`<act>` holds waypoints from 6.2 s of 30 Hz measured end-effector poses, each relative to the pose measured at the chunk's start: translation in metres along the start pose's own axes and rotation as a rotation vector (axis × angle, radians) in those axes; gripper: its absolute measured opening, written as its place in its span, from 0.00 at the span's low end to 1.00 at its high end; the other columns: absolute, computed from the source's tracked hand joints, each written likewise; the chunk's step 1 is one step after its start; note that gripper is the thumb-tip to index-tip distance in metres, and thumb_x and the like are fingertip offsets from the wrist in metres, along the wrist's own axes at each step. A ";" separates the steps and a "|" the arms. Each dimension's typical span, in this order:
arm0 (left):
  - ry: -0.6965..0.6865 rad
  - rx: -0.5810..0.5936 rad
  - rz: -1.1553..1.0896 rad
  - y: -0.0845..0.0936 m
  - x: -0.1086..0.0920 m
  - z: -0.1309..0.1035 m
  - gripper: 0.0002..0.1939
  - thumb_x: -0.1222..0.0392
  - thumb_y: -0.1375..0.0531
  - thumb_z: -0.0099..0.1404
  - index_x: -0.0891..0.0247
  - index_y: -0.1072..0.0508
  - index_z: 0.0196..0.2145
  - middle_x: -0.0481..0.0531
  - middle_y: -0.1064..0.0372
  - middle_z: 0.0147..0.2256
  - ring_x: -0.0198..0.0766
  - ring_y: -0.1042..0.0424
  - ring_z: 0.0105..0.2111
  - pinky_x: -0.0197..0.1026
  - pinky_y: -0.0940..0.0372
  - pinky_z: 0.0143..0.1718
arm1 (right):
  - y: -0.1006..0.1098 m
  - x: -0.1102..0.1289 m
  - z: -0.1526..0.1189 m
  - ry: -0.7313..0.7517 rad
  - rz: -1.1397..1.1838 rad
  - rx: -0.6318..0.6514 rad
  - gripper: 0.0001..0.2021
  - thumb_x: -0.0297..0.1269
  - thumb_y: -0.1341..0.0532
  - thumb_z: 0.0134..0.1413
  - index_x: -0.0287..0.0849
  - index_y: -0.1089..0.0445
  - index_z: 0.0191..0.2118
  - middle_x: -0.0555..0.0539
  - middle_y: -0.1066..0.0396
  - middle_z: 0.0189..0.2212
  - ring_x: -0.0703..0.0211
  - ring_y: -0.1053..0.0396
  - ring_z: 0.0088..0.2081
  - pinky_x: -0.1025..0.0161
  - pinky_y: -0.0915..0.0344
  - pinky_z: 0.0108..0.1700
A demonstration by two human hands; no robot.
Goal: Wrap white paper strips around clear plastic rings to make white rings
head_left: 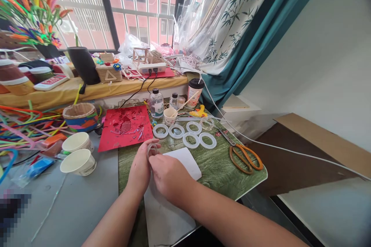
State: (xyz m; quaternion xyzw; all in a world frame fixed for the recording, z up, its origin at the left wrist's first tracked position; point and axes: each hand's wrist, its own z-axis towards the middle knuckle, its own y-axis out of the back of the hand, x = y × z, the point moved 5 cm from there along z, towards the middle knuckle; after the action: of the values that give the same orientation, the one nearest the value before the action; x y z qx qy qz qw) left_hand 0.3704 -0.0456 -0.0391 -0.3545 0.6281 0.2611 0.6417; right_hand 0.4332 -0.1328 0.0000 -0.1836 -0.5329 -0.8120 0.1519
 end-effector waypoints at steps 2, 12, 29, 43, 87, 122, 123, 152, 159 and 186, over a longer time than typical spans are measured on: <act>0.022 0.011 -0.015 -0.001 0.002 0.000 0.23 0.42 0.52 0.72 0.60 0.26 0.48 0.55 0.24 0.44 0.39 0.27 0.35 0.40 0.32 0.36 | 0.001 0.000 -0.001 -0.008 -0.013 0.000 0.07 0.23 0.45 0.61 0.41 0.33 0.37 0.45 0.27 0.33 0.56 0.33 0.33 0.61 0.42 0.35; 0.023 0.011 0.018 0.001 0.006 0.003 0.25 0.41 0.51 0.72 0.60 0.27 0.51 0.56 0.25 0.46 0.41 0.27 0.38 0.41 0.33 0.37 | 0.005 -0.002 0.001 -0.035 0.022 -0.023 0.08 0.24 0.46 0.63 0.41 0.32 0.37 0.45 0.26 0.33 0.56 0.32 0.33 0.61 0.42 0.35; -0.016 0.019 0.085 -0.001 0.004 0.001 0.24 0.42 0.52 0.73 0.59 0.26 0.50 0.55 0.26 0.44 0.43 0.27 0.42 0.43 0.33 0.42 | 0.000 -0.008 0.002 -0.192 0.160 -0.115 0.10 0.26 0.47 0.65 0.43 0.36 0.32 0.47 0.30 0.29 0.58 0.35 0.30 0.62 0.44 0.33; 0.034 0.002 0.059 0.003 0.007 0.005 0.26 0.39 0.51 0.72 0.59 0.26 0.50 0.55 0.25 0.43 0.40 0.28 0.33 0.41 0.32 0.34 | -0.003 -0.004 0.000 -0.110 0.054 -0.042 0.08 0.23 0.46 0.62 0.41 0.32 0.36 0.45 0.27 0.33 0.57 0.32 0.33 0.62 0.42 0.35; 0.192 0.042 -0.266 0.001 0.003 -0.002 0.21 0.41 0.44 0.65 0.59 0.25 0.45 0.52 0.24 0.38 0.39 0.25 0.32 0.40 0.32 0.34 | -0.007 0.013 -0.007 0.163 -0.220 0.135 0.09 0.26 0.44 0.61 0.36 0.30 0.45 0.41 0.25 0.36 0.51 0.30 0.36 0.58 0.37 0.38; -0.108 0.110 0.153 -0.004 -0.001 -0.008 0.24 0.44 0.48 0.71 0.61 0.26 0.54 0.59 0.26 0.52 0.49 0.27 0.50 0.49 0.31 0.51 | 0.006 -0.026 -0.004 -0.389 0.414 -0.082 0.11 0.32 0.46 0.67 0.42 0.33 0.31 0.51 0.29 0.25 0.62 0.33 0.27 0.66 0.45 0.30; -0.075 0.098 0.112 -0.003 0.002 -0.007 0.25 0.44 0.50 0.72 0.61 0.27 0.55 0.59 0.26 0.51 0.47 0.25 0.46 0.47 0.29 0.45 | 0.005 -0.026 -0.004 -0.424 0.457 -0.103 0.12 0.33 0.46 0.69 0.42 0.32 0.32 0.50 0.28 0.26 0.61 0.32 0.28 0.66 0.44 0.30; -0.043 0.036 0.203 -0.005 0.004 -0.008 0.26 0.37 0.55 0.72 0.56 0.29 0.50 0.54 0.30 0.42 0.45 0.31 0.41 0.45 0.36 0.44 | -0.001 -0.008 -0.018 -0.174 0.120 -0.051 0.09 0.26 0.48 0.66 0.42 0.32 0.38 0.45 0.25 0.33 0.56 0.30 0.32 0.63 0.43 0.34; -0.046 -0.023 0.084 0.001 0.005 -0.003 0.24 0.38 0.53 0.72 0.58 0.28 0.45 0.51 0.32 0.37 0.41 0.32 0.35 0.42 0.35 0.39 | -0.010 0.000 -0.015 -0.102 0.123 -0.029 0.08 0.26 0.47 0.64 0.42 0.32 0.37 0.44 0.25 0.33 0.55 0.30 0.33 0.61 0.40 0.35; 0.222 -0.019 -0.190 0.000 0.009 0.003 0.27 0.35 0.47 0.67 0.61 0.26 0.46 0.52 0.24 0.35 0.41 0.26 0.32 0.39 0.35 0.29 | -0.002 -0.006 0.004 -0.100 0.013 -0.017 0.08 0.24 0.47 0.64 0.42 0.32 0.40 0.45 0.24 0.36 0.56 0.29 0.36 0.62 0.40 0.37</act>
State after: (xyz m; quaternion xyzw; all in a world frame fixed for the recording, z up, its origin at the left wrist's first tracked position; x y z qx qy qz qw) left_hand 0.3730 -0.0440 -0.0481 -0.4450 0.6562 0.1641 0.5869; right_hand 0.4388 -0.1280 -0.0027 -0.2288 -0.5317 -0.8053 0.1286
